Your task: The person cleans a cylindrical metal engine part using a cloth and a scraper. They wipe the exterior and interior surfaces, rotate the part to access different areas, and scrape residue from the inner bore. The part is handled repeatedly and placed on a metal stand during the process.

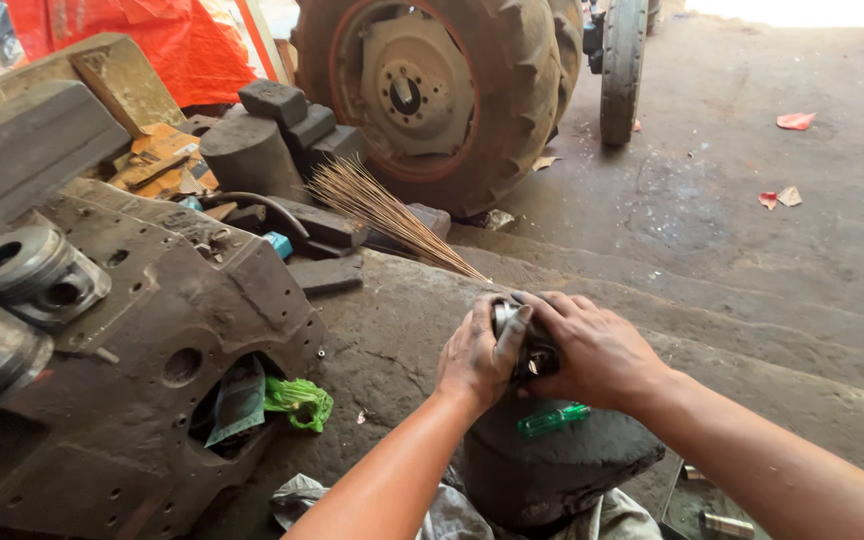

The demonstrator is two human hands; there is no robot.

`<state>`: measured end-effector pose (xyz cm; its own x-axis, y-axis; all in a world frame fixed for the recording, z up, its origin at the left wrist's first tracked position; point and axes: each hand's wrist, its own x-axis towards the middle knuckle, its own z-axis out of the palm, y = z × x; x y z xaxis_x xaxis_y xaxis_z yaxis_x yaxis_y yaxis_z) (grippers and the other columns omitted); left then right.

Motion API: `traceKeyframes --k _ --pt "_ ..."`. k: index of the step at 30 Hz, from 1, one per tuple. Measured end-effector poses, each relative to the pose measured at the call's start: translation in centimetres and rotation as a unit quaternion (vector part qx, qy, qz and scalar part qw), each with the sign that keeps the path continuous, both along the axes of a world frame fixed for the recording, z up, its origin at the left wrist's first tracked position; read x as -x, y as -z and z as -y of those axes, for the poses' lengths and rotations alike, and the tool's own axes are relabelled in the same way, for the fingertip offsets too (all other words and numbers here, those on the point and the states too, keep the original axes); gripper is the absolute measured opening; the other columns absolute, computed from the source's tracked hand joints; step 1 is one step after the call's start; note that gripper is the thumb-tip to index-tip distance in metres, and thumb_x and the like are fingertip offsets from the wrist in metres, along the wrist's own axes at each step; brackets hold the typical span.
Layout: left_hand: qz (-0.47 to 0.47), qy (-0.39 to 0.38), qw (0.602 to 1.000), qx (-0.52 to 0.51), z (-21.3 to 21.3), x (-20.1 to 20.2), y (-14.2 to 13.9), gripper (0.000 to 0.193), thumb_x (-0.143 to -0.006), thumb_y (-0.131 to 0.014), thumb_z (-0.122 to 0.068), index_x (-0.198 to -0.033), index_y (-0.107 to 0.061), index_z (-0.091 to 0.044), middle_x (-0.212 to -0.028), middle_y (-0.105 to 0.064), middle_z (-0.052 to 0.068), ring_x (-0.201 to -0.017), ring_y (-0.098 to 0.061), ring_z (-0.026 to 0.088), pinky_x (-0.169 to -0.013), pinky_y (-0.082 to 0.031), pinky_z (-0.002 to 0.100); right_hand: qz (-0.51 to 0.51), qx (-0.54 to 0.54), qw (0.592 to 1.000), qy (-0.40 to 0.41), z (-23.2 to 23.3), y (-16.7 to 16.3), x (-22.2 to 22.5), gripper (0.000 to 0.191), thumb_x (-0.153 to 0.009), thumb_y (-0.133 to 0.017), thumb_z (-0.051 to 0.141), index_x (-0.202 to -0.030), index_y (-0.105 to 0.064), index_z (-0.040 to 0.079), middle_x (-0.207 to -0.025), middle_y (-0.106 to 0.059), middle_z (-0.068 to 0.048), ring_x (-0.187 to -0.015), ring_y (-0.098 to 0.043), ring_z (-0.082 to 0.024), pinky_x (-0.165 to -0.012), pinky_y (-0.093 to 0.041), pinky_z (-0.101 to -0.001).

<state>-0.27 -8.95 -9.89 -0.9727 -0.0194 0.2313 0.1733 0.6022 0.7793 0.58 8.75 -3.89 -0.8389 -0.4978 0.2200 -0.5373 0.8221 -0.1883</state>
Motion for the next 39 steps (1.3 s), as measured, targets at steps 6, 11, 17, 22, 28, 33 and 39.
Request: traceKeyframes --k 6,11,17,22,28,33,39 --pt "-0.012 0.168 0.977 0.129 2.9 -0.2 -2.5 0.088 -0.072 -0.078 -0.055 -0.144 -0.045 -0.017 -0.136 -0.057 0.018 -0.129 -0.053 0.036 -0.106 -0.042 0.045 0.087 -0.042 0.994 0.055 0.9 -0.9 0.1 0.107 -0.059 -0.092 0.055 -0.149 -0.044 0.021 -0.131 -0.058 -0.008 -0.123 -0.059 -0.03 -0.099 -0.051 -0.0424" --pt "-0.063 0.218 0.951 0.212 5.7 -0.4 -3.6 0.098 -0.071 -0.085 -0.049 -0.147 -0.039 -0.009 -0.143 -0.054 0.016 -0.133 -0.052 0.035 -0.112 -0.041 0.042 0.096 -0.041 0.993 0.056 1.2 -1.5 0.2 0.105 -0.059 -0.092 0.053 -0.148 -0.047 0.021 -0.129 -0.06 -0.007 -0.12 -0.061 -0.03 -0.098 -0.052 -0.0425" --pt "-0.117 0.275 0.932 0.207 6.3 0.6 -2.9 0.097 -0.074 -0.084 -0.048 -0.152 -0.04 -0.008 -0.153 -0.049 0.017 -0.138 -0.049 0.037 -0.114 -0.039 0.043 0.058 -0.011 0.998 0.032 0.8 -0.6 0.2 0.105 -0.056 -0.093 0.05 -0.145 -0.048 0.016 -0.132 -0.06 -0.01 -0.118 -0.062 -0.033 -0.095 -0.053 -0.0433" --pt "-0.12 0.282 0.923 0.232 6.1 1.3 -3.3 0.094 -0.074 -0.083 -0.053 -0.148 -0.044 -0.01 -0.15 -0.054 0.016 -0.138 -0.051 0.036 -0.116 -0.039 0.043 0.036 0.02 0.999 0.007 0.6 -0.2 0.0 0.102 -0.057 -0.094 0.046 -0.143 -0.05 0.015 -0.132 -0.06 -0.011 -0.115 -0.062 -0.035 -0.091 -0.053 -0.0447" --pt "-0.014 0.278 0.946 0.165 6.2 2.0 -2.8 0.096 -0.069 -0.084 -0.056 -0.147 -0.05 -0.011 -0.144 -0.059 0.016 -0.135 -0.054 0.035 -0.112 -0.042 0.043 0.038 -0.006 0.999 0.02 0.7 -0.2 -0.3 0.1 -0.059 -0.092 0.045 -0.145 -0.049 0.016 -0.134 -0.059 -0.01 -0.117 -0.062 -0.033 -0.092 -0.054 -0.0438" --pt "0.188 0.262 0.946 -0.024 5.7 3.5 -0.7 0.103 -0.059 -0.083 -0.062 -0.145 -0.054 -0.016 -0.133 -0.07 0.013 -0.126 -0.065 0.029 -0.106 -0.049 0.041 0.025 -0.008 1.0 0.006 0.6 -0.1 -0.4 0.102 -0.059 -0.093 0.044 -0.146 -0.048 0.014 -0.139 -0.056 -0.011 -0.118 -0.06 -0.034 -0.093 -0.053 -0.0441" --pt "0.101 0.102 0.989 0.04 5.8 3.3 -0.7 0.097 -0.077 -0.064 -0.076 -0.155 -0.047 -0.021 -0.137 -0.066 0.009 -0.129 -0.062 0.026 -0.111 -0.044 0.044 0.025 -0.004 1.0 -0.002 0.5 -0.3 -0.2 0.104 -0.058 -0.093 0.044 -0.146 -0.047 0.015 -0.14 -0.055 -0.009 -0.121 -0.059 -0.033 -0.094 -0.052 -0.0435"
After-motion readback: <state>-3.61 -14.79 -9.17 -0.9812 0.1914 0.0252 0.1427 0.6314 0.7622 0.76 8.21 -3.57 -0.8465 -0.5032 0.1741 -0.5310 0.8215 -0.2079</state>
